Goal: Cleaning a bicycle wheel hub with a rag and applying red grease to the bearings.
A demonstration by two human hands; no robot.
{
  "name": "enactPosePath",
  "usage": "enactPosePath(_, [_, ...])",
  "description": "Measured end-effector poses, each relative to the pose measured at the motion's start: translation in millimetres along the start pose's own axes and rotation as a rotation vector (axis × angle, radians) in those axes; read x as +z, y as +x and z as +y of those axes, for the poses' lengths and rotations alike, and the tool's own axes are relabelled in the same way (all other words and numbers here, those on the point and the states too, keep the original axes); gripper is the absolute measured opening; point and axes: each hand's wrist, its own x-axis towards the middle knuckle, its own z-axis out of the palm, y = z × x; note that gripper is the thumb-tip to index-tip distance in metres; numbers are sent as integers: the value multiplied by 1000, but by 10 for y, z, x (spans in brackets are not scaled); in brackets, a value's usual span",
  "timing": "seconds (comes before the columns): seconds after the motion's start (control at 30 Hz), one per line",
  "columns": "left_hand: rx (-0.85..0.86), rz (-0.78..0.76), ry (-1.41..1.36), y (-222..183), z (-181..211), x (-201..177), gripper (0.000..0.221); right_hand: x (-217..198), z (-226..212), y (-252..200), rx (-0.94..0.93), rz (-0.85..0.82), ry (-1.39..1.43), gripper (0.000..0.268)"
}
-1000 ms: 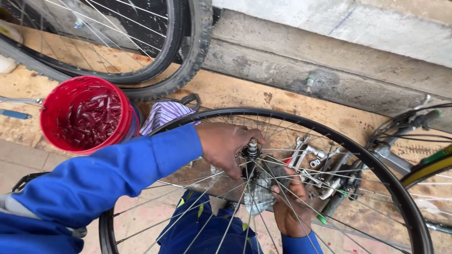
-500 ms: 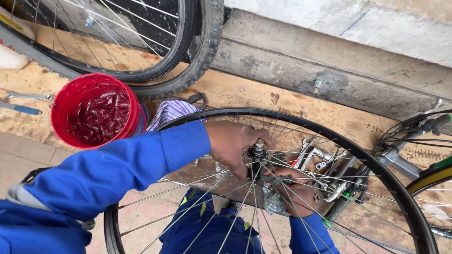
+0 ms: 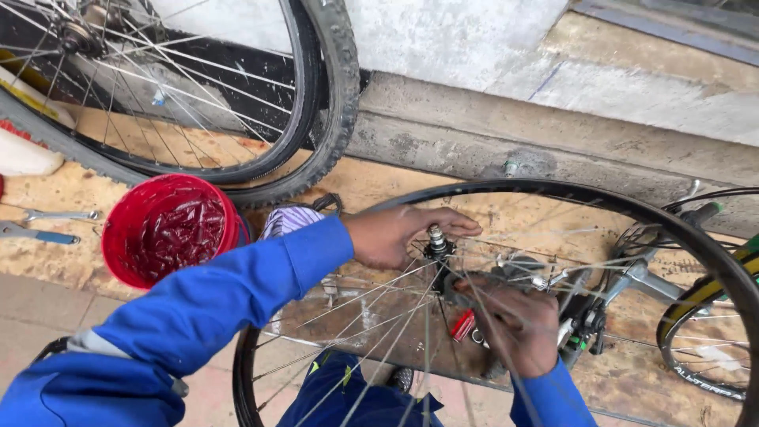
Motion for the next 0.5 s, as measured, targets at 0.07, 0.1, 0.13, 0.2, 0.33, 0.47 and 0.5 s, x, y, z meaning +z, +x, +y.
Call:
enactPosePath(0.07, [27, 23, -14, -14, 6, 32, 102, -80, -96, 38, -71, -30, -147, 17])
enactPosePath(0.1, [-12, 17, -53, -14, 3, 65, 96, -108, -152, 41, -50, -70, -199, 17])
enactPosePath(0.13, [-51, 11, -92, -16, -6, 97, 92, -132, -205, 46, -29, -111, -250, 18])
enactPosePath(0.2, [-36, 11, -104, -39, -35, 109, 94, -114, -236, 26, 1, -128, -224, 22])
enactPosePath(0.33, [-48, -8, -120, -82, -110, 109, 98, -22, -240, -67, 154, -185, -77, 33])
enactPosePath(0.47, [55, 24, -99, -61, -144, 130, 87, -48, -361, -8, 227, -152, 41, 31])
enactPosePath(0.5, [24, -3, -97, -55, -134, 135, 84, -77, -381, -17, 237, -165, 120, 26])
